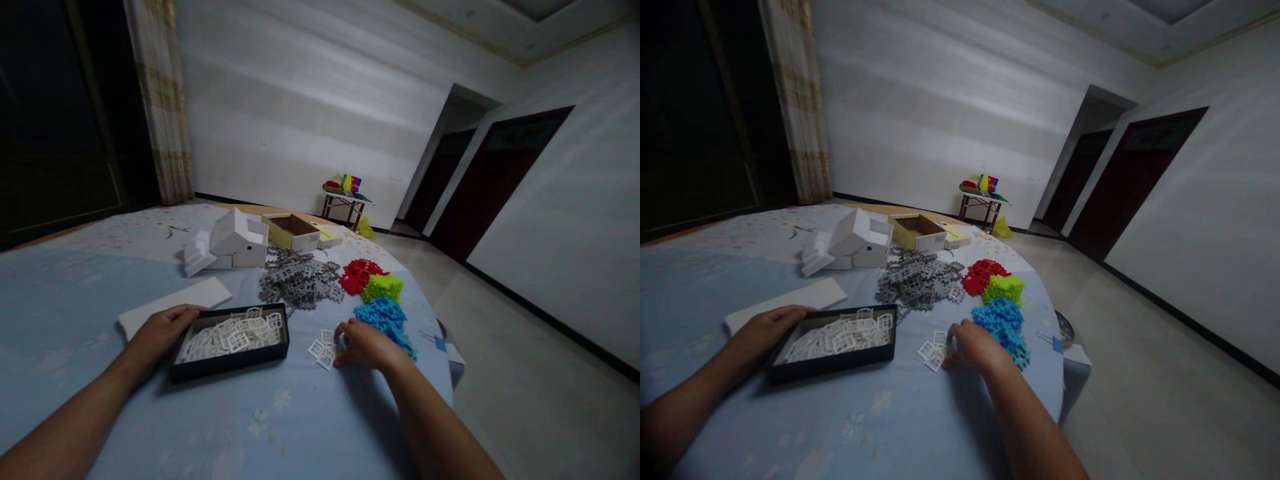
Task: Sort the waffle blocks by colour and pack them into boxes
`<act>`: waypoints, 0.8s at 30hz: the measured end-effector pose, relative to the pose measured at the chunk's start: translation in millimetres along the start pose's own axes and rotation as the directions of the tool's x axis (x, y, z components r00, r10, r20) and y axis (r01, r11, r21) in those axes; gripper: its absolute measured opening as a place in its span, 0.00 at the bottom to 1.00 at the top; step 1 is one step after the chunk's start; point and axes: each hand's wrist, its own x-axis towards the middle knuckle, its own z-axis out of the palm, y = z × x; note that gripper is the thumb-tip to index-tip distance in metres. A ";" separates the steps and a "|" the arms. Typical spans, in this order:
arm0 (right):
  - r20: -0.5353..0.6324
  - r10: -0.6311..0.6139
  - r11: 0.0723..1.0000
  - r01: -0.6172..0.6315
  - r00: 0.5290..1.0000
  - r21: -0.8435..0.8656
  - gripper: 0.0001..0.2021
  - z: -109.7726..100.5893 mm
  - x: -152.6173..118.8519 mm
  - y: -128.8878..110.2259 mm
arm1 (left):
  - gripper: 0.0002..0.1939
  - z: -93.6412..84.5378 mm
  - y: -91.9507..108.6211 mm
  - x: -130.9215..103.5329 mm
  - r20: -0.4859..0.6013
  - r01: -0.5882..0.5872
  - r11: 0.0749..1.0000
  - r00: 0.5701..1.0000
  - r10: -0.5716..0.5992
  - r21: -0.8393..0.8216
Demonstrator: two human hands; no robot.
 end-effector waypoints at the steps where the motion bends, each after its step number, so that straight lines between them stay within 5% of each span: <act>1: -0.002 -0.007 1.000 0.007 1.000 0.014 0.26 1.0 2.2 0.0 | 0.25 -0.1 0.0 0.3 0.003 0.002 1.000 1.000 -0.002 -0.001; 6: -0.042 -0.045 0.997 0.047 0.998 0.066 0.21 8.9 18.9 -3.7 | 0.23 -0.6 0.0 1.7 0.025 0.024 0.999 0.999 -0.023 -0.038; 15: -0.285 -0.098 0.976 0.148 0.954 0.159 0.17 10.4 32.8 -14.7 | 0.24 -1.5 2.0 0.2 0.029 0.007 1.000 1.000 -0.006 -0.026; 24: -0.099 -0.027 0.998 0.021 0.995 -0.062 0.17 11.4 22.5 -9.7 | 0.25 -1.4 -2.6 2.9 0.037 -0.004 1.000 0.999 0.004 -0.015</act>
